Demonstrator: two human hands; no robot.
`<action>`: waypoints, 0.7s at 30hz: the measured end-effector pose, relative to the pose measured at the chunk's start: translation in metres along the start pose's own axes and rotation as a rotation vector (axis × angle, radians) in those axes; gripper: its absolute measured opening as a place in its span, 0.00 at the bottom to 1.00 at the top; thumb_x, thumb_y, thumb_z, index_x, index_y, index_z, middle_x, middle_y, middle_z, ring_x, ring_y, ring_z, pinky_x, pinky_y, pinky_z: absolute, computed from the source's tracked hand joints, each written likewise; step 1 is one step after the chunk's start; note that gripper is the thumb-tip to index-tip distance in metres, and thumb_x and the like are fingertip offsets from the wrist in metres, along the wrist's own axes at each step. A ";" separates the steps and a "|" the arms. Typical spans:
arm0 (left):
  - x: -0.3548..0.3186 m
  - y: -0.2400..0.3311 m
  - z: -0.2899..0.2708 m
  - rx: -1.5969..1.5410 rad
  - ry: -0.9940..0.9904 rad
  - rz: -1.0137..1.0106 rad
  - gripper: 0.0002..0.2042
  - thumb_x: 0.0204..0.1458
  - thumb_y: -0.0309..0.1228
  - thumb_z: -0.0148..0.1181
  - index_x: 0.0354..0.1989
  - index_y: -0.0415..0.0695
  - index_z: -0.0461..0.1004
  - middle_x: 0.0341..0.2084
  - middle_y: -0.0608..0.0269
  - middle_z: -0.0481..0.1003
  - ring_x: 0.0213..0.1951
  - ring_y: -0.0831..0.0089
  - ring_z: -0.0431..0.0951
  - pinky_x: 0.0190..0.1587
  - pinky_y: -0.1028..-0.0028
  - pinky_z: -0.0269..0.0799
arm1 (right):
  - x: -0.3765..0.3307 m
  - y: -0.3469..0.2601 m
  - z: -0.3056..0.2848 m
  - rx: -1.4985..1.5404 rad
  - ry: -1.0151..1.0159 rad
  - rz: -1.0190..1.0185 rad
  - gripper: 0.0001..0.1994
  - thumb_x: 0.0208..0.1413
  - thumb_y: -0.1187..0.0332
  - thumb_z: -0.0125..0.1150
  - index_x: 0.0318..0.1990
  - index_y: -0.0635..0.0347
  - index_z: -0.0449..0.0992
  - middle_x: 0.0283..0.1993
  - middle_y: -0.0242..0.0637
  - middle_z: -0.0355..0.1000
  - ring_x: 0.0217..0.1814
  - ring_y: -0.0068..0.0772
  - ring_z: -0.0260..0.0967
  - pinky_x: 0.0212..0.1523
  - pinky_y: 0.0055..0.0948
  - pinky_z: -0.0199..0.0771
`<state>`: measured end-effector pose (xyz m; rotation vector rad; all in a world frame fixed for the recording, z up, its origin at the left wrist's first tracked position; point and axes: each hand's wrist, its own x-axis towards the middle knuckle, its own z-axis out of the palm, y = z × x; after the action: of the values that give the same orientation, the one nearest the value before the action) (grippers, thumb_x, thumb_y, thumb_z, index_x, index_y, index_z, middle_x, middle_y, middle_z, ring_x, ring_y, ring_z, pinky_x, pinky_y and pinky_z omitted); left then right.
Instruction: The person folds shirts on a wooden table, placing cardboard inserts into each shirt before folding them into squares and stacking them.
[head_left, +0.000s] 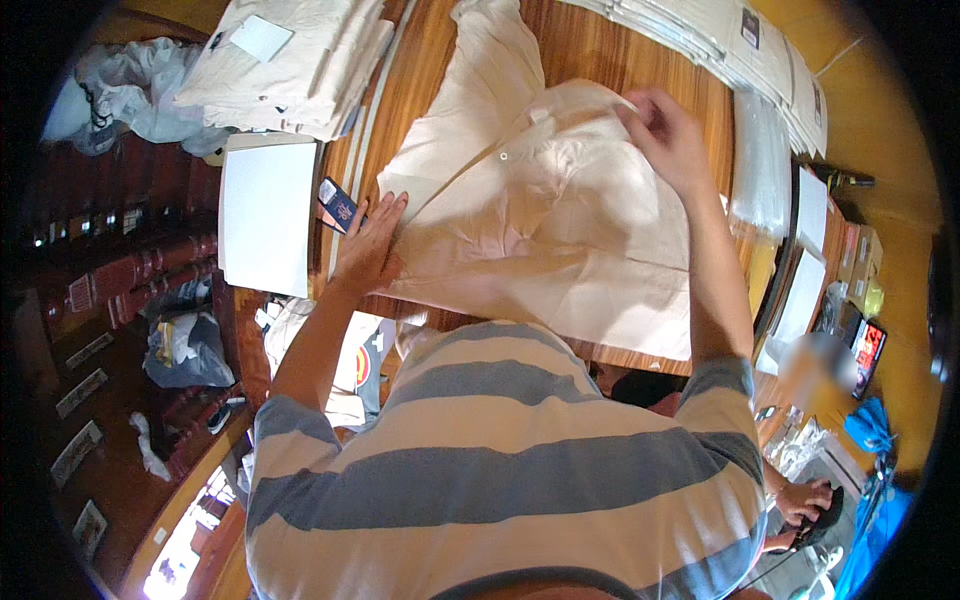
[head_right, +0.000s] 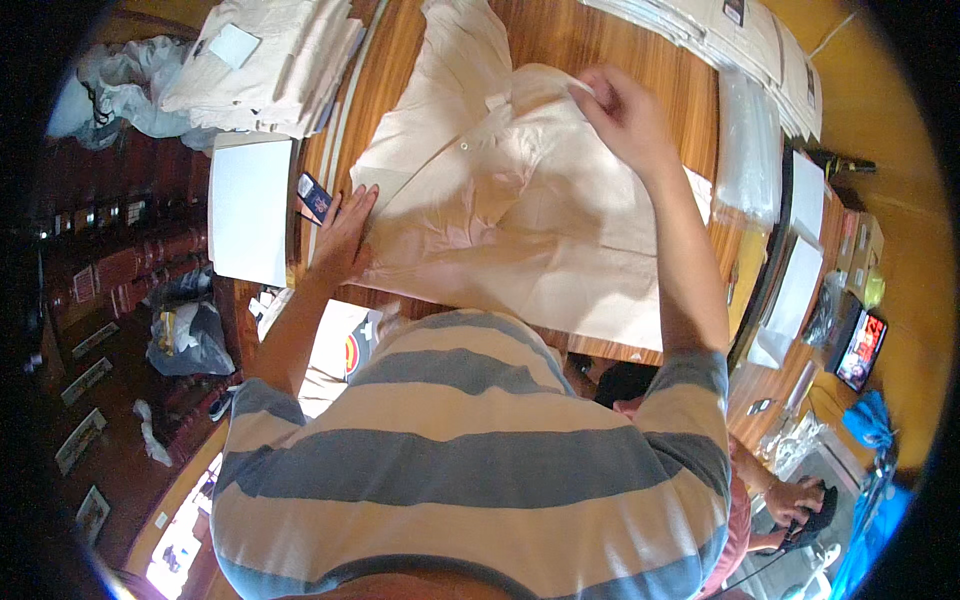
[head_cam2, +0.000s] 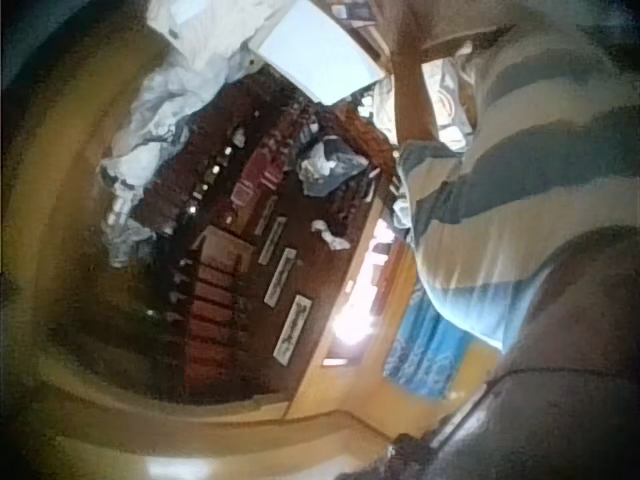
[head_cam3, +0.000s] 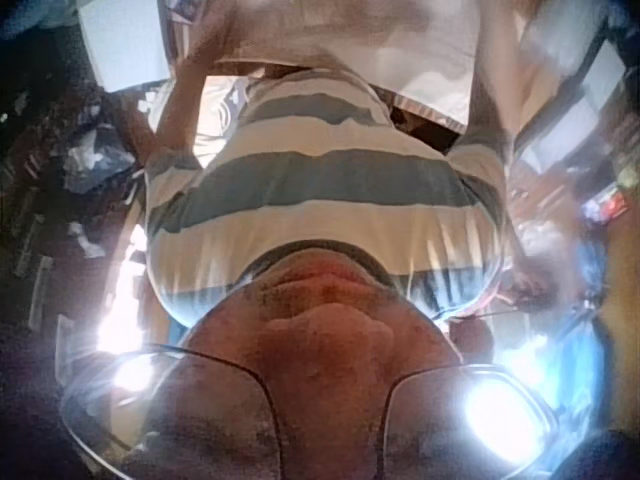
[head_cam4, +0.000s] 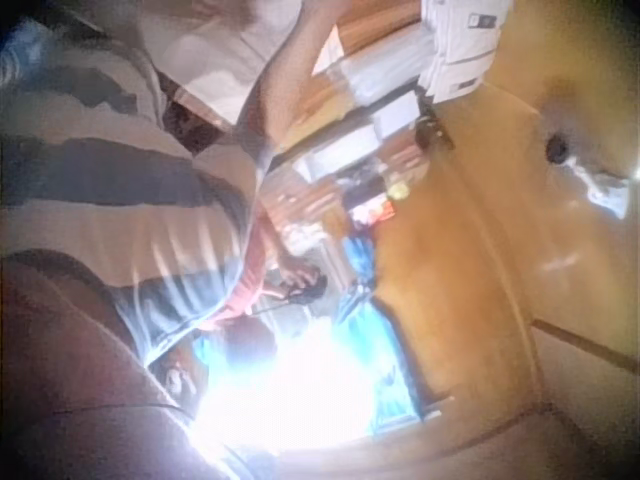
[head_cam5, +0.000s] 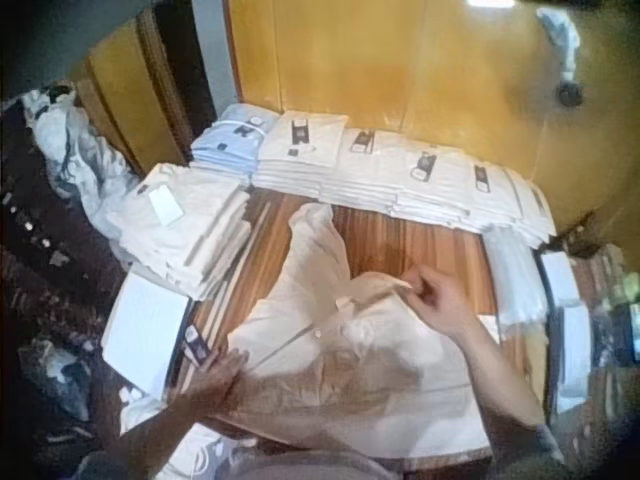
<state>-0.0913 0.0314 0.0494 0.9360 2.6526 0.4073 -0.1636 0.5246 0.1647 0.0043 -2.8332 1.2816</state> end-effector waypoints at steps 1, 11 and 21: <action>0.001 0.000 0.001 0.004 -0.011 0.005 0.54 0.42 0.26 0.67 0.81 0.41 0.46 0.81 0.60 0.53 0.82 0.61 0.49 0.82 0.51 0.38 | -0.042 -0.001 -0.011 0.080 0.072 -0.022 0.12 0.58 0.70 0.72 0.46 0.64 0.80 0.37 0.39 0.81 0.42 0.27 0.81 0.43 0.30 0.81; 0.013 0.008 -0.011 0.049 -0.035 0.041 0.55 0.38 0.24 0.70 0.80 0.44 0.48 0.81 0.59 0.52 0.82 0.59 0.49 0.82 0.51 0.40 | -0.314 0.089 0.025 -0.212 0.092 0.074 0.16 0.49 0.81 0.70 0.46 0.60 0.76 0.57 0.44 0.79 0.58 0.54 0.77 0.60 0.41 0.78; -0.014 0.008 -0.006 0.150 0.006 0.116 0.42 0.52 0.24 0.60 0.80 0.48 0.53 0.80 0.61 0.55 0.81 0.54 0.50 0.80 0.46 0.43 | -0.364 0.090 0.020 -0.492 0.194 0.305 0.27 0.66 0.61 0.63 0.70 0.57 0.70 0.80 0.50 0.59 0.84 0.62 0.50 0.81 0.60 0.46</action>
<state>-0.0787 0.0276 0.0606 1.1392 2.6719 0.2395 0.1981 0.5645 0.0730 -0.5475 -2.9629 0.5352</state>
